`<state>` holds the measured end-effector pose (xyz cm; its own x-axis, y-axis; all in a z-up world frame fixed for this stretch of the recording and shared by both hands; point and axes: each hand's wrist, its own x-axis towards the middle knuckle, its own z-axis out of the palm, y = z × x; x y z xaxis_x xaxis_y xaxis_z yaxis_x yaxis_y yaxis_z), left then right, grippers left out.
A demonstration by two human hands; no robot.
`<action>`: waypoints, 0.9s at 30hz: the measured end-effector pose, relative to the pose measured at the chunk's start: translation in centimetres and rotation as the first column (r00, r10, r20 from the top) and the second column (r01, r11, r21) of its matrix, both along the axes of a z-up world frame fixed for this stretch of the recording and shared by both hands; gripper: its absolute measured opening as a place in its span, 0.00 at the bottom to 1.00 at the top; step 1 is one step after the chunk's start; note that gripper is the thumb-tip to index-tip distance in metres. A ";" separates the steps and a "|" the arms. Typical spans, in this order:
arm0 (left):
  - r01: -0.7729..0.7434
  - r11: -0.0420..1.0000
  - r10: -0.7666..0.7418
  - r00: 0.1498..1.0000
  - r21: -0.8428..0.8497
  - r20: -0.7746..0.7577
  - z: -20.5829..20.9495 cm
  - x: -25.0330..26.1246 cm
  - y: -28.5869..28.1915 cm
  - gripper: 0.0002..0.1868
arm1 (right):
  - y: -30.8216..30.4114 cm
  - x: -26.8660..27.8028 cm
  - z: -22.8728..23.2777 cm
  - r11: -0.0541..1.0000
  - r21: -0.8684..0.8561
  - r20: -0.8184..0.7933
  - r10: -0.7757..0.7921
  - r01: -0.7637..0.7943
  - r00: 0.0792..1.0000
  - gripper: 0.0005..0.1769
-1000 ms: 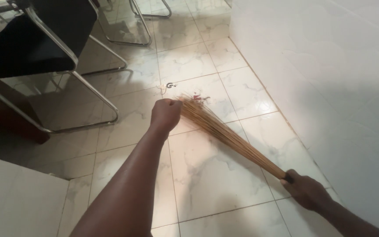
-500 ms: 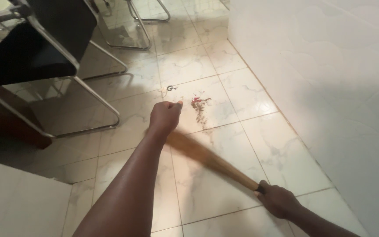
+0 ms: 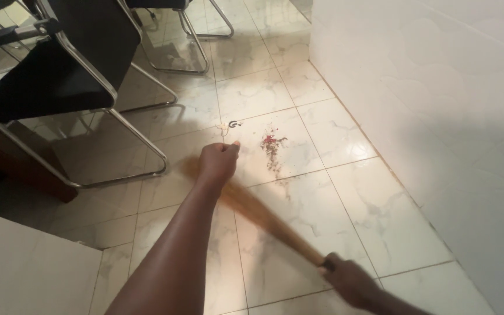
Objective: Sweeping debris such as hair and dirt on a white tiled floor using a straw broom.
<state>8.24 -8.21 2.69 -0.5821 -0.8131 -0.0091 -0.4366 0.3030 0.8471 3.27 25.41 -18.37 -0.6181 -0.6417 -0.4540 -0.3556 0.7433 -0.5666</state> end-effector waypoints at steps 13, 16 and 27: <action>0.014 1.000 -0.013 0.999 -0.013 0.051 0.3 1.4 -0.6 0.21 | -11.3 2.3 0.6 0.983 -0.019 0.041 -0.182 0.183 0.982 0.24; -0.029 1.000 0.028 0.998 0.007 0.052 0.1 1.8 -1.7 0.21 | -12.4 2.5 -0.6 0.955 -0.210 0.063 -0.202 0.211 0.977 0.20; -0.059 0.996 0.056 0.997 0.067 0.046 -2.0 0.8 -3.6 0.20 | -21.8 6.2 1.2 0.916 -0.401 0.240 0.084 0.020 0.967 0.11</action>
